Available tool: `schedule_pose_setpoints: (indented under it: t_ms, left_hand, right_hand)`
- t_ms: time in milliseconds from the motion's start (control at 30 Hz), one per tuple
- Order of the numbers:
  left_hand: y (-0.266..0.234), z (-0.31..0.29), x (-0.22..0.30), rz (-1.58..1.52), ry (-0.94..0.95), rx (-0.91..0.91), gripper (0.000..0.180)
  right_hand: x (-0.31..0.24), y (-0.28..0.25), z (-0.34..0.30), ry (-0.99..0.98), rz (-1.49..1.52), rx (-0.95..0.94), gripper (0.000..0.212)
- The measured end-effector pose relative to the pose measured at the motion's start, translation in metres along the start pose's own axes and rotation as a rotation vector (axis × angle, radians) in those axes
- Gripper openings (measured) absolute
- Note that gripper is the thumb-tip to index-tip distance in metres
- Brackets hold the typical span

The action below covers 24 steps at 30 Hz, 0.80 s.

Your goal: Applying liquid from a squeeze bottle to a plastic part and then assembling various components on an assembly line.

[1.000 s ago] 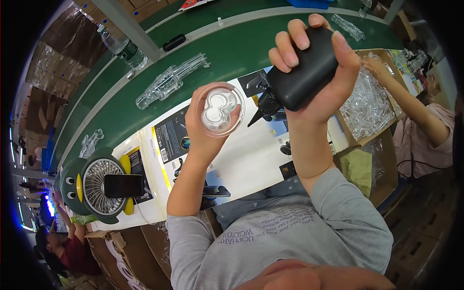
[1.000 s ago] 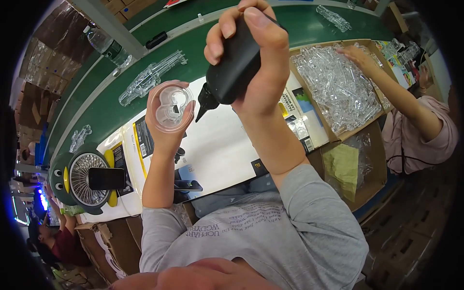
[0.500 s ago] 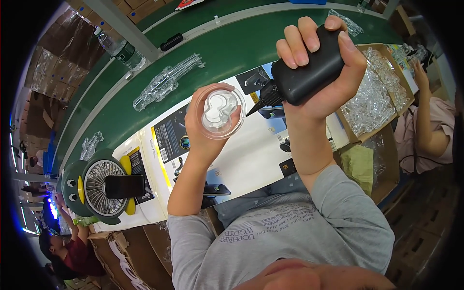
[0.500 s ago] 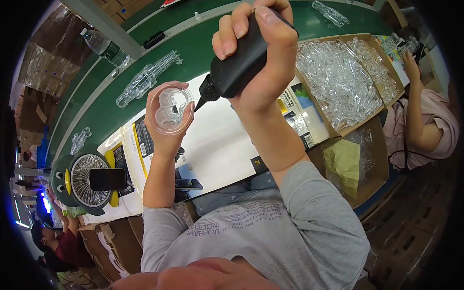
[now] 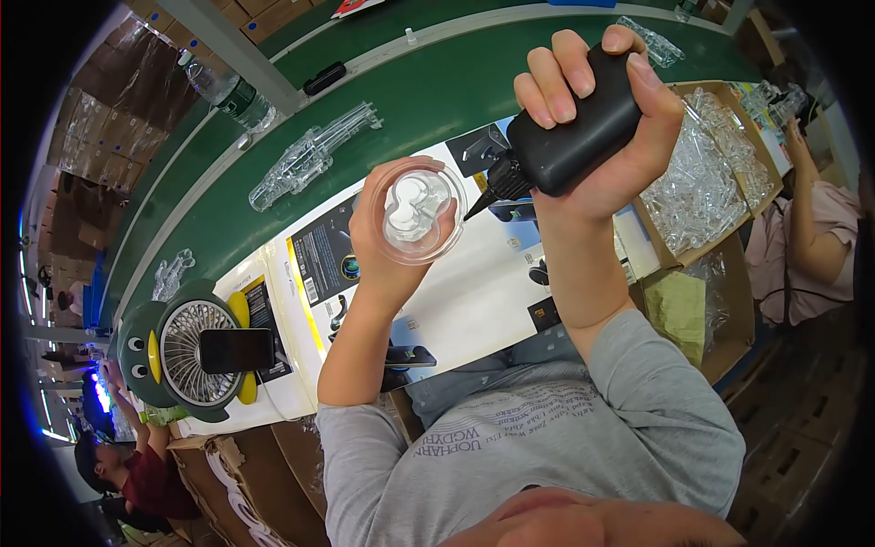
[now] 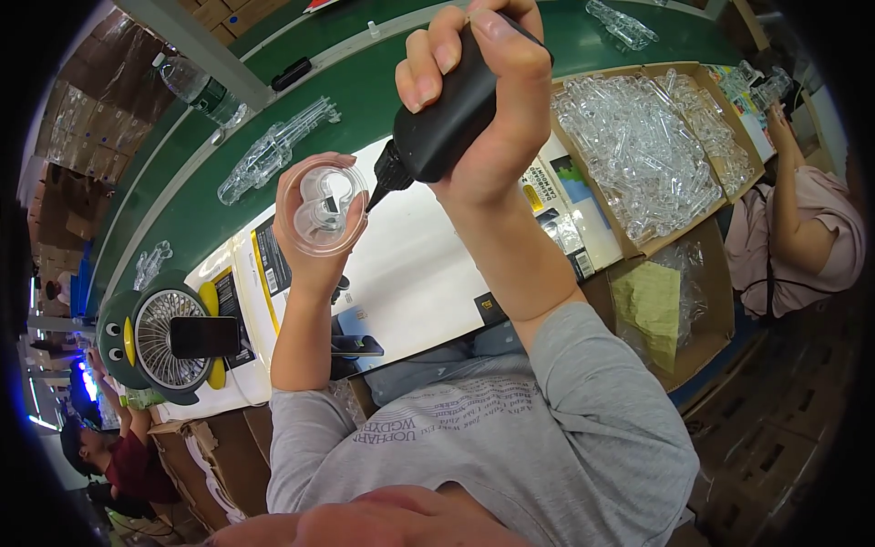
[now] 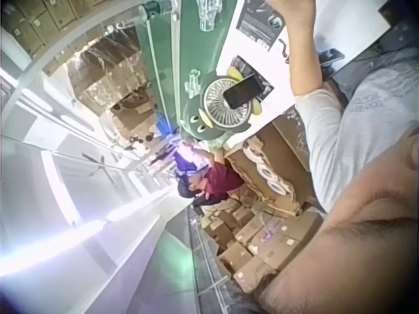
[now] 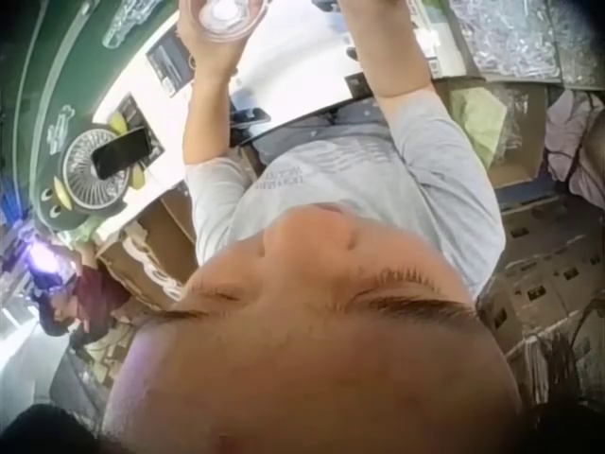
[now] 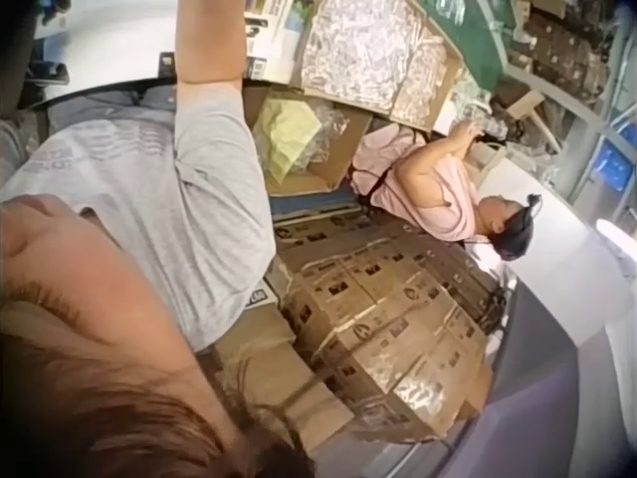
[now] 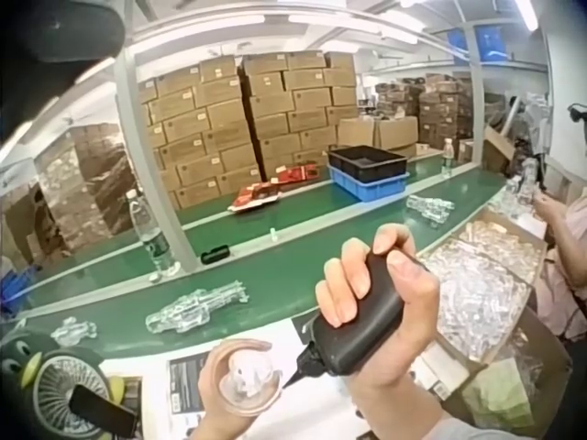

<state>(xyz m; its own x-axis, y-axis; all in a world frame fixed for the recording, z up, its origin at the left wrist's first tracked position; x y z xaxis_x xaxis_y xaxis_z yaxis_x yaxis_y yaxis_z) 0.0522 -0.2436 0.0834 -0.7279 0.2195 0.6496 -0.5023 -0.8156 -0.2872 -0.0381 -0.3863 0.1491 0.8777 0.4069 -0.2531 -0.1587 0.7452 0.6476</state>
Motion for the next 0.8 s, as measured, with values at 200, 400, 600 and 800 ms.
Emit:
schedule_pose_setpoints:
  t_ms: [200,400,600,800]
  left_hand:
    - [0.001,0.0,0.004,0.023,0.016,-0.017,0.038]
    - [0.0,0.0,0.001,0.032,0.059,-0.045,0.039]
    - [0.0,0.001,0.006,0.124,0.034,-0.138,0.043]
    - [-0.002,-0.004,0.0,-0.035,-0.032,-0.101,0.05]
  right_hand:
    - [-0.003,-0.001,0.001,-0.011,-0.004,0.006,0.019]
    - [-0.006,-0.002,0.002,-0.03,-0.005,0.011,0.018]
    - [0.007,-0.007,0.019,-0.116,0.309,-0.278,0.02]
    - [0.007,-0.007,0.023,-0.195,0.577,-0.425,0.018]
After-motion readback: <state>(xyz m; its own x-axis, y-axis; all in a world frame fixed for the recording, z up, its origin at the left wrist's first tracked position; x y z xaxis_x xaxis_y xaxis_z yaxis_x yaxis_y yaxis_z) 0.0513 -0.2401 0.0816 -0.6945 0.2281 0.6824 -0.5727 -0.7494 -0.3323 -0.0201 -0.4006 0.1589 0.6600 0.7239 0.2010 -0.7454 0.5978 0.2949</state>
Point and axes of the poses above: each hand's wrist, its own z-axis towards the middle knuckle, its own y-axis out of the palm, x = y × z, the point moved 3 cm from there along z, towards the middle knuckle, and after that the axes turned 1 degree about -x, right-handed, at the moved point
